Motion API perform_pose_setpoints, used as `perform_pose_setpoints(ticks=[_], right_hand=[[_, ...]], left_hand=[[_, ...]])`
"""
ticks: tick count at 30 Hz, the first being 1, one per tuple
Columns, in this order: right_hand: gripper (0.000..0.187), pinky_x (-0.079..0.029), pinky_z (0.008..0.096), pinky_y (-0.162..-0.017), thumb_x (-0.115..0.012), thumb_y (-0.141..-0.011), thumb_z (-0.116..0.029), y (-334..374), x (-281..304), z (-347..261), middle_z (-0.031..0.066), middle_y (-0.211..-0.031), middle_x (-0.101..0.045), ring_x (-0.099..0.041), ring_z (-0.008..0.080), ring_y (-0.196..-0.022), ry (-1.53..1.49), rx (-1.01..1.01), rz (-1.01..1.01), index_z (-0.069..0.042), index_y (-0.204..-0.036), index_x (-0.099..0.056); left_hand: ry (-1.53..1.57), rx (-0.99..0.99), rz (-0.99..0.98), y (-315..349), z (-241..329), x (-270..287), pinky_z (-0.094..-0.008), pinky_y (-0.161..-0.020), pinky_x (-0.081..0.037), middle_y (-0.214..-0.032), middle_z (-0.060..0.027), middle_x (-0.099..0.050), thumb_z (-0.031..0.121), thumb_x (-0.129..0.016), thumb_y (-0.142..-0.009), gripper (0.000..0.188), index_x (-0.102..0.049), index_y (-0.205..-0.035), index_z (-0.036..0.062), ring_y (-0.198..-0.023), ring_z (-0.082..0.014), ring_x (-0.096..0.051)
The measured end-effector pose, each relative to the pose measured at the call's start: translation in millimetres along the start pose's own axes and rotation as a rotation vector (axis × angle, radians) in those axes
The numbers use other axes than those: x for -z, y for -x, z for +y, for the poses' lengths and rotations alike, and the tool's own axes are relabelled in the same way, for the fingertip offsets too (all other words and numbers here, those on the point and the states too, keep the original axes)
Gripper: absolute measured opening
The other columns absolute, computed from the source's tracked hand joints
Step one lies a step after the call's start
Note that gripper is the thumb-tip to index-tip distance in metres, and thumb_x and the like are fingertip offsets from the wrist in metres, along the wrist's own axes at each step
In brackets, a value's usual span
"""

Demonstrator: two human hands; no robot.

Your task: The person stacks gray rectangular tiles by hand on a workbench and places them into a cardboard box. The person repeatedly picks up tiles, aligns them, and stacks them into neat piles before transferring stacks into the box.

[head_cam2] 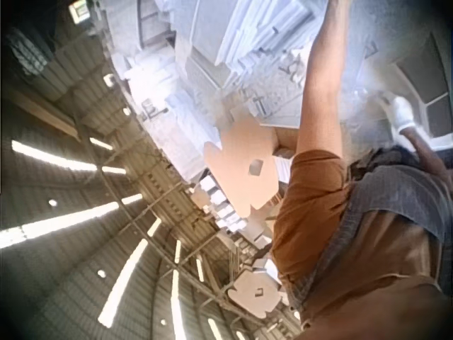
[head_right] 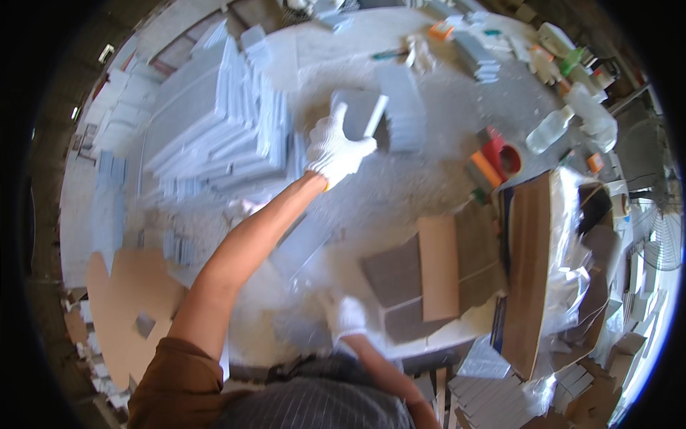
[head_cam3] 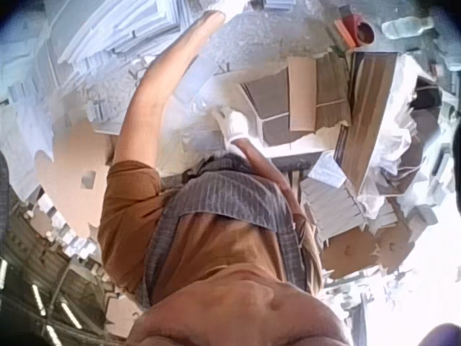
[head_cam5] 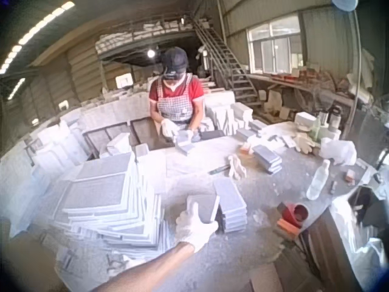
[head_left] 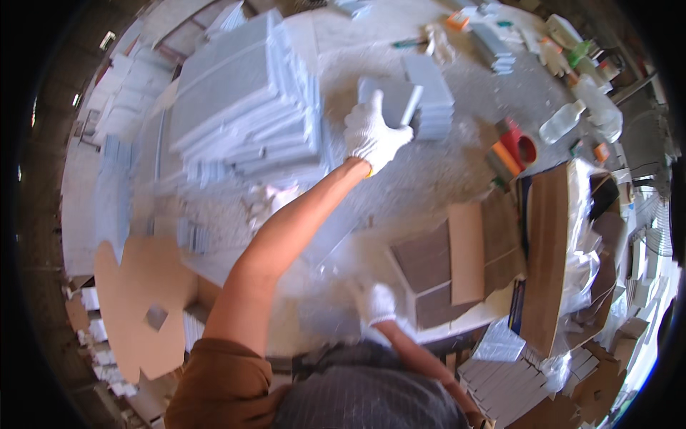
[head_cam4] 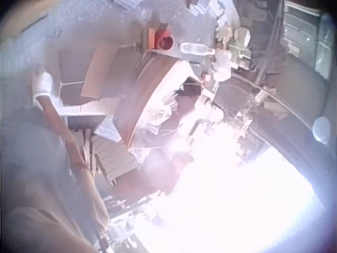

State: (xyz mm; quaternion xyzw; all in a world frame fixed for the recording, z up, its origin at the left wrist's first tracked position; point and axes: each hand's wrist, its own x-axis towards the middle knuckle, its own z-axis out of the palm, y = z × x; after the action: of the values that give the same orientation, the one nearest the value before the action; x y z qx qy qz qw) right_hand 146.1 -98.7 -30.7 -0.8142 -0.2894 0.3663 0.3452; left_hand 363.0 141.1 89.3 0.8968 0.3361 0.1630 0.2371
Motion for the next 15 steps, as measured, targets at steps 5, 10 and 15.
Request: perform_pose_setpoints(ticks=[5, 10, 15], right_hand=[[0.040, -0.054, 0.0467, -0.079, -0.065, -0.092, -0.045, -3.2, 19.7, -13.9, 0.0205, -0.096, -0.073, -0.070, 0.0399, -0.091, -0.044, -0.114, 0.012, -0.007, -0.102, -0.076], [0.041, -0.053, 0.0452, -0.080, -0.065, -0.091, -0.042, -6.2, 27.1, -9.6, 0.0217, -0.096, -0.073, -0.070, 0.0408, -0.088, -0.158, -0.083, 0.007, -0.003, -0.098, -0.076], [0.045, -0.052, 0.0359, -0.070, -0.067, -0.092, -0.043, -20.0, 22.3, 2.3, 0.0112, -0.074, -0.073, -0.068, 0.0193, -0.068, -0.365, -0.188, -0.136, 0.000, -0.099, -0.076]], left_hand=[[0.147, -0.603, -0.044, 163.8, -51.6, 99.1, -0.0515, -0.100, -0.049, -0.137, -0.0230, -0.052, 0.021, -0.087, -0.069, 0.095, -0.042, -0.152, 0.0070, -0.123, -0.0419, -0.053], [-0.089, -0.533, -0.383, 297.2, -99.1, 165.8, -0.0494, -0.105, -0.045, -0.143, -0.0189, -0.047, 0.024, -0.084, -0.069, 0.096, -0.040, -0.155, 0.0120, -0.127, -0.0383, -0.050], [-0.196, -0.558, -0.538, 368.6, -139.8, 140.7, -0.0502, -0.105, -0.043, -0.141, -0.0144, -0.048, 0.021, -0.079, -0.068, 0.079, -0.054, -0.143, 0.0162, -0.126, -0.0369, -0.048]])
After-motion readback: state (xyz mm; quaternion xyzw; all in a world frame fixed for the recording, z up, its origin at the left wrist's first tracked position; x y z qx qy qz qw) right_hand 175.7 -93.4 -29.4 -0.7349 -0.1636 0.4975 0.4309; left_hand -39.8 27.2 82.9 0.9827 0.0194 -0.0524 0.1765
